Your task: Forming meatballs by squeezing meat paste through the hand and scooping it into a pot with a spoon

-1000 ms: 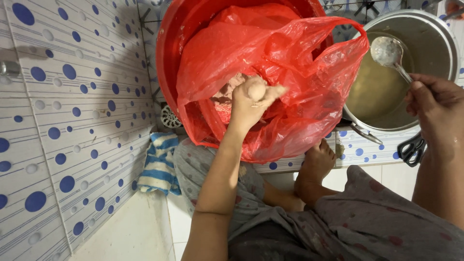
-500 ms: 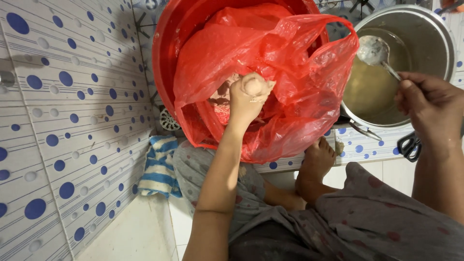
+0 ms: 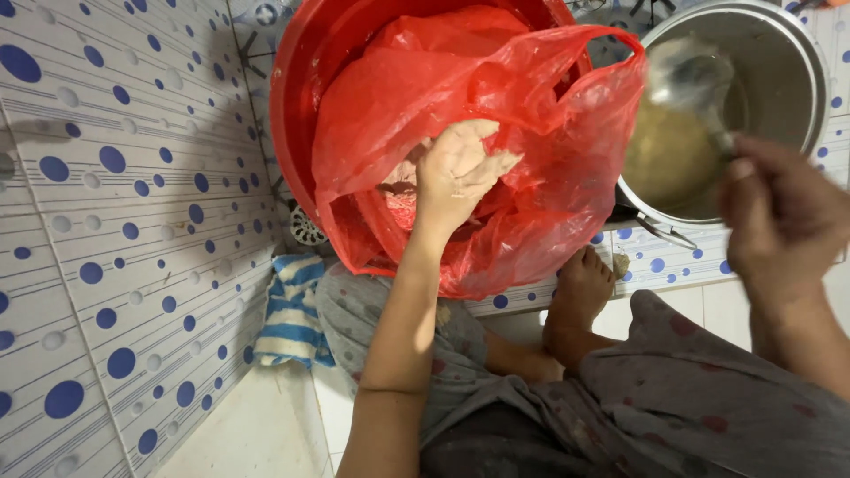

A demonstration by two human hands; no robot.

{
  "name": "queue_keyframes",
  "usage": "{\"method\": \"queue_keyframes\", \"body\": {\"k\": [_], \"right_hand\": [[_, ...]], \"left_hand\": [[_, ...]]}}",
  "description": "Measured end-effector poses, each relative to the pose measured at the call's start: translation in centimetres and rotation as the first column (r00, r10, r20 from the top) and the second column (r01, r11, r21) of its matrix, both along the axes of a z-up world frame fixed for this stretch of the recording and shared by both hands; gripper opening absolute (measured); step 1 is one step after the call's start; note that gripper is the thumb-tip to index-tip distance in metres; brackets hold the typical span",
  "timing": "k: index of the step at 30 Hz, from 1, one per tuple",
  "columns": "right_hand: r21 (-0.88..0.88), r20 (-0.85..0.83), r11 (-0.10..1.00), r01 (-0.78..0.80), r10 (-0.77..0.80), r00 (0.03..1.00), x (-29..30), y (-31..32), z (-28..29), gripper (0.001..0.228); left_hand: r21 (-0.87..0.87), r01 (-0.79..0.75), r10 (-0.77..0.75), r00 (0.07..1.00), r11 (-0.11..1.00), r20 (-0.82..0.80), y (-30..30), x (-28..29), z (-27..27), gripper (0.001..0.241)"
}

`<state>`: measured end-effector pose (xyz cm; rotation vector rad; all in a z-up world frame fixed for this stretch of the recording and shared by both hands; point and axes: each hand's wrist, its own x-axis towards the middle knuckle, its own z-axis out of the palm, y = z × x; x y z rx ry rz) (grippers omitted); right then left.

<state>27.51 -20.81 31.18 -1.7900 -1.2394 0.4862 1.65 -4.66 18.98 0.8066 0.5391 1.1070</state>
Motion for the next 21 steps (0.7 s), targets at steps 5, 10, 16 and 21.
{"method": "queue_keyframes", "body": {"k": [5, 10, 16, 21], "right_hand": [[-0.024, 0.350, 0.898, -0.439, 0.419, 0.838, -5.0, 2.8, 1.8, 0.032], [-0.021, 0.456, 0.850, -0.526, 0.476, 0.752, -8.2, 4.8, 0.2, 0.038], [0.068, 0.375, 0.905, -0.421, 0.368, 0.851, -10.4, 5.7, -0.8, 0.025], [-0.257, -0.262, 0.913, -0.315, 0.248, 0.933, -9.6, 5.9, -1.8, 0.016]], "left_hand": [[0.109, -0.018, 0.047, 0.962, 0.994, -0.270, 0.3, -0.6, 1.6, 0.021], [0.183, -0.078, 0.168, 0.818, 0.980, -0.550, -0.1, 0.1, -0.1, 0.030], [-0.053, 0.034, -0.034, 0.999, 0.998, 0.001, 0.2, 0.6, -5.4, 0.041], [0.125, -0.061, 0.139, 0.496, 0.990, -0.857, -0.8, -0.1, -5.0, 0.008]]}}
